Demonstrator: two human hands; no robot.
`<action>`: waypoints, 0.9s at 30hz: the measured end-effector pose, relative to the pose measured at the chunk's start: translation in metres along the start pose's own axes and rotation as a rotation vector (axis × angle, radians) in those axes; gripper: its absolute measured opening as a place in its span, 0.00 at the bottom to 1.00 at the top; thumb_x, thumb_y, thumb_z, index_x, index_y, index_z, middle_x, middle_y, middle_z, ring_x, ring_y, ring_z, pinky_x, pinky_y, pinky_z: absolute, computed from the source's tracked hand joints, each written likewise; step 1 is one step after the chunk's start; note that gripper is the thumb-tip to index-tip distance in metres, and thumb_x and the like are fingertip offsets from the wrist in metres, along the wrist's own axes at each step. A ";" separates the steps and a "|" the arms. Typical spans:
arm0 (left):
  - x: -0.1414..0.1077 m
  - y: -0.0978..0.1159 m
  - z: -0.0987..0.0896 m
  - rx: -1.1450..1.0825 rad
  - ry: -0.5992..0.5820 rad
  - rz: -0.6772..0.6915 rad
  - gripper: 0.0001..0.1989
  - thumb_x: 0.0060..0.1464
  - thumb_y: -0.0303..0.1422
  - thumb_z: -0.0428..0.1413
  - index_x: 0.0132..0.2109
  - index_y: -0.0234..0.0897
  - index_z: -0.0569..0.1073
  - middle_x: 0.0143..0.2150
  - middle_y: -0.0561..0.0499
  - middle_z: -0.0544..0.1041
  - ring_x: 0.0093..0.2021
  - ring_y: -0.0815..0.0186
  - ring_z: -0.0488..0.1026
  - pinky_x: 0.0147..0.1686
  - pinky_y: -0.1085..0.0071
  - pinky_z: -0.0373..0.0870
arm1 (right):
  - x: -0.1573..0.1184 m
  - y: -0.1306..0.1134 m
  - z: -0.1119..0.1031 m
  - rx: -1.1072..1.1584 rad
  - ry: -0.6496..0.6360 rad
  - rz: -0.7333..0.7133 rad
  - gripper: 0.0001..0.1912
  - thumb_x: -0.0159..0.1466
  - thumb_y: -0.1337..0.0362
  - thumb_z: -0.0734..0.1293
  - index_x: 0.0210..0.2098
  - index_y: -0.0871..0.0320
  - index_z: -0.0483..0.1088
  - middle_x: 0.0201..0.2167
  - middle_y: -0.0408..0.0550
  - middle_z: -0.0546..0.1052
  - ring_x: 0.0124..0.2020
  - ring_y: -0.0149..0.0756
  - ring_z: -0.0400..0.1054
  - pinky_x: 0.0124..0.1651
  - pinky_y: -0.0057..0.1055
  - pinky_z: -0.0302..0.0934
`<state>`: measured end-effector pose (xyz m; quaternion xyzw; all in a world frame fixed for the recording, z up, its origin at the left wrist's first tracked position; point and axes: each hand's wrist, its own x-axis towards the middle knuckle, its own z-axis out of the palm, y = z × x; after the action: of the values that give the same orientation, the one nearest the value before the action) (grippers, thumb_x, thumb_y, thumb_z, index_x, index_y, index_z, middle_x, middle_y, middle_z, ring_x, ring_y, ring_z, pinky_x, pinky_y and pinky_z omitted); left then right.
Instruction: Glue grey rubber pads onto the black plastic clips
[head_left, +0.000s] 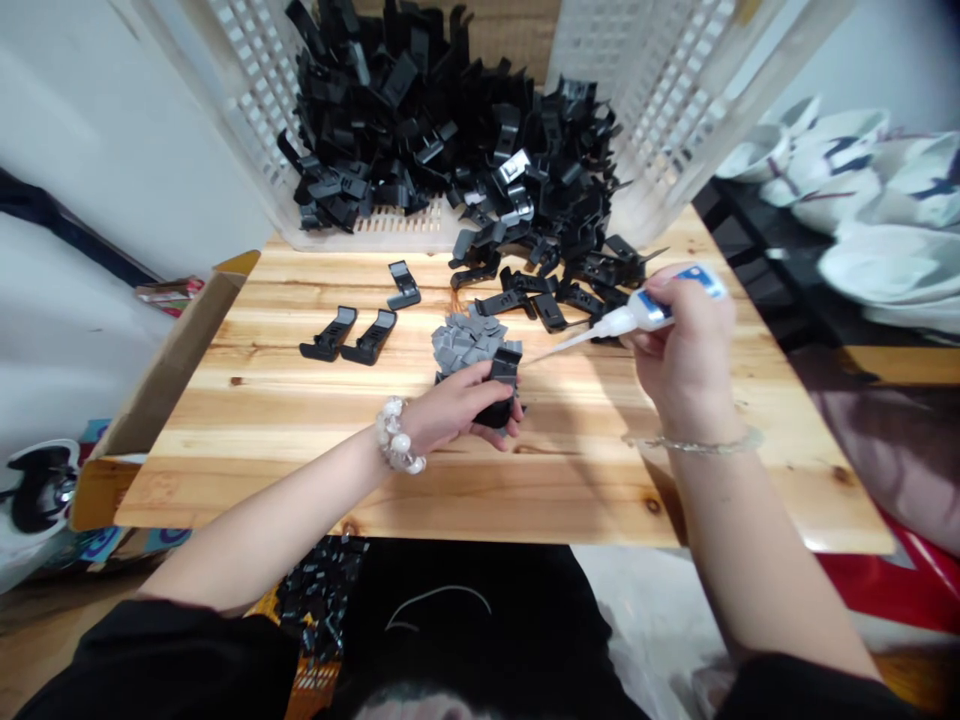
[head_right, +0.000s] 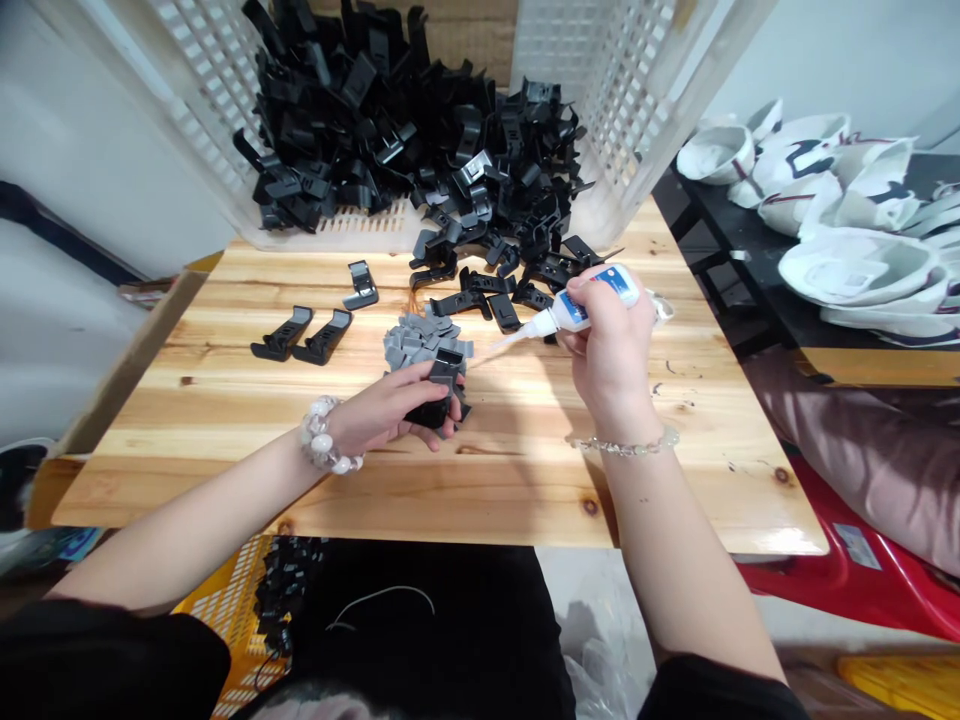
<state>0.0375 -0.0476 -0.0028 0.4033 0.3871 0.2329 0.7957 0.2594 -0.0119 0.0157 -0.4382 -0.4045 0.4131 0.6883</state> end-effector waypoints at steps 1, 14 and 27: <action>0.000 0.001 0.000 0.005 0.003 0.001 0.07 0.60 0.28 0.50 0.46 0.33 0.65 0.32 0.49 0.74 0.29 0.67 0.75 0.26 0.71 0.74 | 0.000 0.000 0.000 -0.002 -0.004 -0.008 0.08 0.53 0.69 0.67 0.22 0.55 0.63 0.14 0.35 0.55 0.14 0.24 0.42 0.15 0.27 0.33; -0.005 0.005 0.003 0.048 0.015 -0.018 0.03 0.62 0.27 0.47 0.43 0.33 0.64 0.33 0.50 0.73 0.30 0.69 0.73 0.28 0.70 0.74 | 0.000 0.000 0.001 0.015 0.007 -0.025 0.07 0.51 0.72 0.66 0.21 0.55 0.65 0.13 0.35 0.56 0.13 0.24 0.42 0.15 0.28 0.31; -0.004 0.003 -0.001 0.035 0.011 0.025 0.02 0.62 0.27 0.49 0.42 0.34 0.64 0.33 0.50 0.73 0.31 0.68 0.74 0.27 0.70 0.74 | 0.000 -0.003 0.001 0.079 -0.066 0.154 0.09 0.53 0.66 0.70 0.22 0.55 0.64 0.12 0.33 0.51 0.13 0.22 0.38 0.15 0.25 0.31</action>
<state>0.0345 -0.0482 0.0006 0.4206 0.3903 0.2382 0.7836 0.2594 -0.0130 0.0190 -0.4266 -0.3756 0.4948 0.6574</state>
